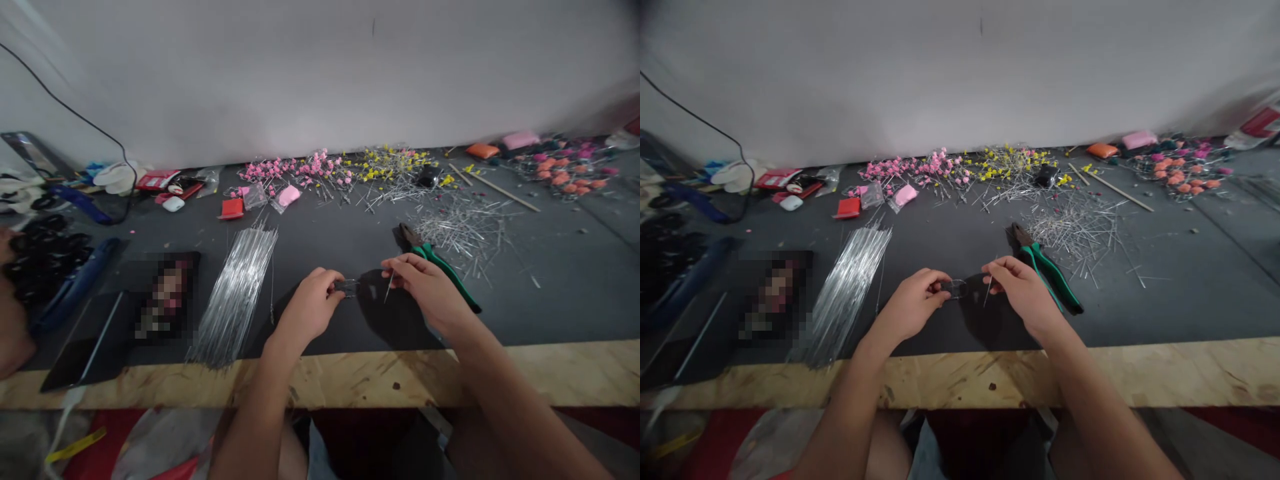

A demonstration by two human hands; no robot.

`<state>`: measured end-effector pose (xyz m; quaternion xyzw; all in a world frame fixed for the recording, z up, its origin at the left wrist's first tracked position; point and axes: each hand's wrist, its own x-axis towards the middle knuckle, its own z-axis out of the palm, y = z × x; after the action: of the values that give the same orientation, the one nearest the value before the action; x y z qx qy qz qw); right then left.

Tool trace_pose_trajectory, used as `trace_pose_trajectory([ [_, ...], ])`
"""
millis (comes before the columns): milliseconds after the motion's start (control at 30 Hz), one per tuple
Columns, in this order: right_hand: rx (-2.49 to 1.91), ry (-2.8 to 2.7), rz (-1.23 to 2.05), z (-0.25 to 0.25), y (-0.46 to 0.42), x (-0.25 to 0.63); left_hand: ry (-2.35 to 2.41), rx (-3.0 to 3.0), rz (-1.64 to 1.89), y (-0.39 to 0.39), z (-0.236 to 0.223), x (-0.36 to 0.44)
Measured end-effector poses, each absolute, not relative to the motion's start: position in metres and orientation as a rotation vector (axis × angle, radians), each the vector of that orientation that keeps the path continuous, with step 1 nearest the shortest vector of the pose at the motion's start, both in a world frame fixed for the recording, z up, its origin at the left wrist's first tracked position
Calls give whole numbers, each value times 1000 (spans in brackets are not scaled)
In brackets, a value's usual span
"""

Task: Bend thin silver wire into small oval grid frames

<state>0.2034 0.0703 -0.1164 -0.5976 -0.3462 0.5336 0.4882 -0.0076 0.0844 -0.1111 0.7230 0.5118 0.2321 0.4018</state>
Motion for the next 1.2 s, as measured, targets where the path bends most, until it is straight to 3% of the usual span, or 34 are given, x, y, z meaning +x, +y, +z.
trace_pose_trajectory([
  [133, -1345, -860, 1480, -106, 56, 193, 1182, 1516, 573, 82, -101, 1],
  [833, -1124, -816, 1455, -77, 34, 188, 1073, 987, 1143, 59, -71, 27],
  [1200, -1002, -707, 1478, -75, 28, 185, 915, 918, 1098, 50, -68, 30],
])
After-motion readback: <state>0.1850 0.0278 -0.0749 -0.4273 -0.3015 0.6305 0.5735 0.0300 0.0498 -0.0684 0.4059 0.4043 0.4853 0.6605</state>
